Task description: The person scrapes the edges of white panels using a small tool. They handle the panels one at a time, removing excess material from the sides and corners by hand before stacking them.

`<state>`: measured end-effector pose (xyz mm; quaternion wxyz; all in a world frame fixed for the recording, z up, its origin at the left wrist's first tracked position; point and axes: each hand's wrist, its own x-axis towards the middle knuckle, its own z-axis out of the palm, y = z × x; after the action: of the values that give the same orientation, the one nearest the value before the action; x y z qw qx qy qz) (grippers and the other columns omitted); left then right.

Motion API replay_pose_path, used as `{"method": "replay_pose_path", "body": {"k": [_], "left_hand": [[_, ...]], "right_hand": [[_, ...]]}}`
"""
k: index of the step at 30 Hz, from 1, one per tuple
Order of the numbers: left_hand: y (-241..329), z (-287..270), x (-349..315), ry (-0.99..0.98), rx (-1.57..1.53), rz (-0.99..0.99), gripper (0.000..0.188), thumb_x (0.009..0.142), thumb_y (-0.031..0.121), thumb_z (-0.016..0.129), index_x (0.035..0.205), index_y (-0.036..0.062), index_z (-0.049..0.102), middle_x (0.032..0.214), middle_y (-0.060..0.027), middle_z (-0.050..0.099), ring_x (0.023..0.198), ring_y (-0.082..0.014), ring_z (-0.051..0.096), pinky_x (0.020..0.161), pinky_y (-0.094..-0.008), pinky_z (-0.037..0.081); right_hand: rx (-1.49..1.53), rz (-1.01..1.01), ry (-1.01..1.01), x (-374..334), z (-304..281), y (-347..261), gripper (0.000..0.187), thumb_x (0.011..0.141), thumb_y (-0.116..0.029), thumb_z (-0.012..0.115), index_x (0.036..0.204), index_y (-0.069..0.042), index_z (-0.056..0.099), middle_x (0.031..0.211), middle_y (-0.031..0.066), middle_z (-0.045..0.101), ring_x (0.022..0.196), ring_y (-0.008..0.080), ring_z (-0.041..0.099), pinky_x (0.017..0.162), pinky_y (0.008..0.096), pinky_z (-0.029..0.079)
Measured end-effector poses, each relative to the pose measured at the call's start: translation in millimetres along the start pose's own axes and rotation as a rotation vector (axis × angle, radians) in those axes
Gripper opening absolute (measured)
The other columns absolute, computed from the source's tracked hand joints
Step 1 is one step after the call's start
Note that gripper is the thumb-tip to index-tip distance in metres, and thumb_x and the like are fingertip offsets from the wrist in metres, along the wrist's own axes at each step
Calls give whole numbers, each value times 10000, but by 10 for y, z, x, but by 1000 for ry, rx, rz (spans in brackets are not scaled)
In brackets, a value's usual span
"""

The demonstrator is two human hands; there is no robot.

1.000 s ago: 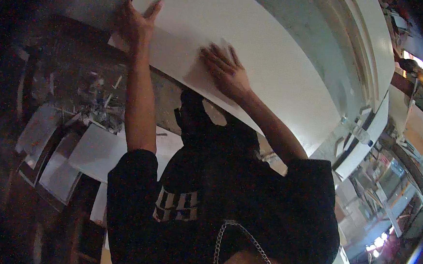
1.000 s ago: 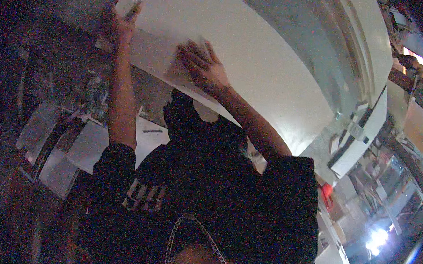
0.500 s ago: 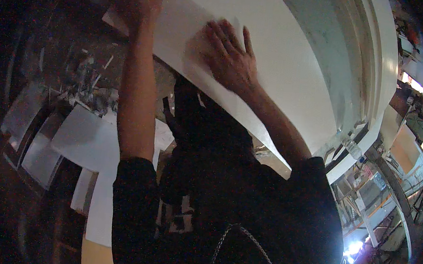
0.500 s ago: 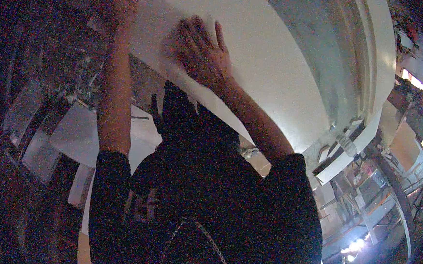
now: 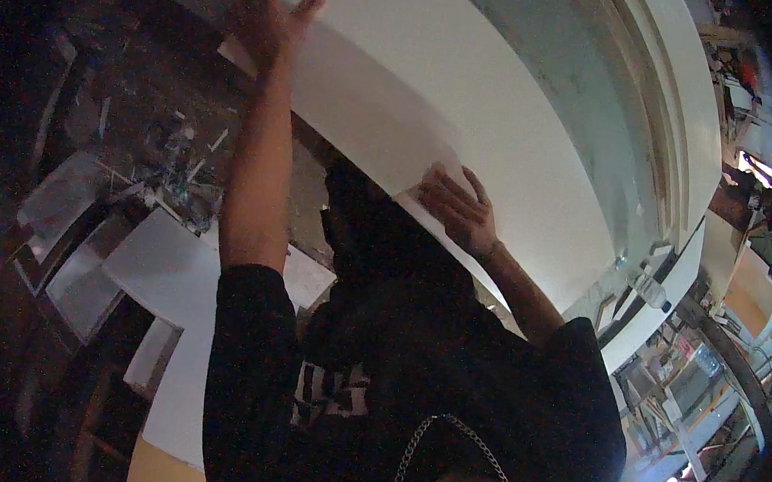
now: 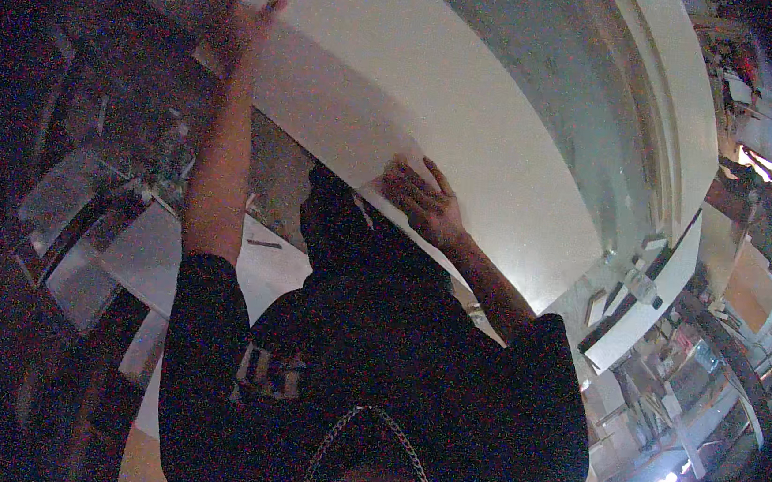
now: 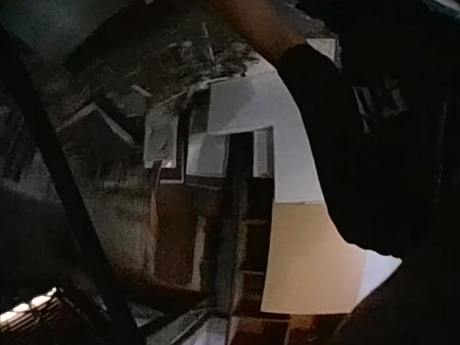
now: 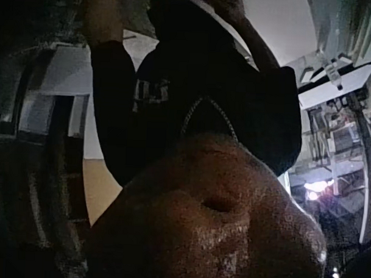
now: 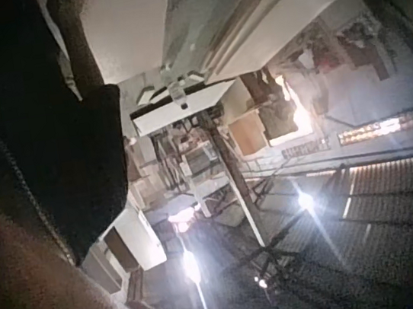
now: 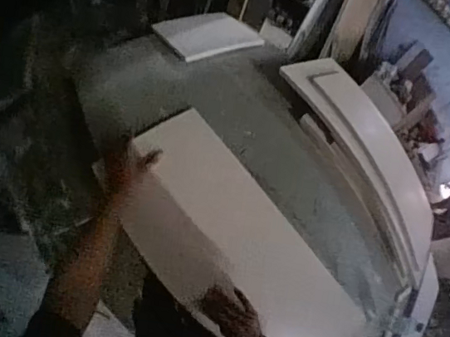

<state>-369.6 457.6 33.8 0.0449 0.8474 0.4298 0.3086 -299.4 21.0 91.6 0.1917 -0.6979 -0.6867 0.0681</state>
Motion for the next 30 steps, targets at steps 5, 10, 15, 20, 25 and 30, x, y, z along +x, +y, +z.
{"method": "replay_pose_path", "body": {"k": [5, 10, 15, 20, 25, 30], "left_hand": [[-10, 68, 9, -29, -13, -17, 973, 707, 759, 622, 1271, -29, 538, 1279, -244, 554, 1196, -428, 498, 1031, -520, 366], [41, 39, -95, -137, 19, -120, 976, 716, 744, 630, 1311, -21, 508, 1330, -243, 514, 1243, -434, 443, 1049, -521, 338], [159, 5, -110, -105, -155, -80, 990, 713, 726, 648, 1374, 15, 451, 1345, -224, 487, 1242, -417, 434, 1041, -564, 311], [166, -164, -64, -264, -134, -162, 972, 722, 700, 660, 1406, 52, 420, 1326, -199, 480, 1231, -405, 437, 1019, -596, 304], [143, -184, 5, -314, -124, -143, 959, 734, 680, 664, 1430, 77, 397, 1314, -200, 475, 1229, -396, 435, 997, -607, 306], [57, -176, -11, -296, -150, -127, 916, 767, 635, 665, 1436, 74, 387, 1325, -213, 465, 1231, -416, 425, 1010, -595, 302]], "right_hand": [[188, 301, 162, 360, 105, -61, 285, 739, -39, 697, 962, -210, 743, 1091, -73, 678, 901, 192, 588, 847, 374, 448], [21, 518, 122, 1376, 277, 67, 191, 758, -144, 686, 919, -232, 736, 899, -47, 672, 937, 215, 567, 808, 398, 390], [-76, 573, 322, 2869, 363, 861, 224, 717, -201, 704, 929, -265, 740, 901, -37, 653, 902, 239, 548, 796, 387, 364], [-85, 583, 183, 2713, 370, 435, 226, 758, -171, 667, 935, -290, 745, 902, -36, 648, 897, 227, 547, 803, 381, 355], [-248, 755, 109, 3139, 316, 661, 209, 776, -146, 666, 942, -254, 731, 895, -17, 625, 929, 217, 539, 833, 385, 351], [-189, 764, 178, 3091, 312, 541, 152, 800, -148, 665, 933, -193, 723, 877, -5, 601, 906, 222, 534, 827, 383, 346]]}}
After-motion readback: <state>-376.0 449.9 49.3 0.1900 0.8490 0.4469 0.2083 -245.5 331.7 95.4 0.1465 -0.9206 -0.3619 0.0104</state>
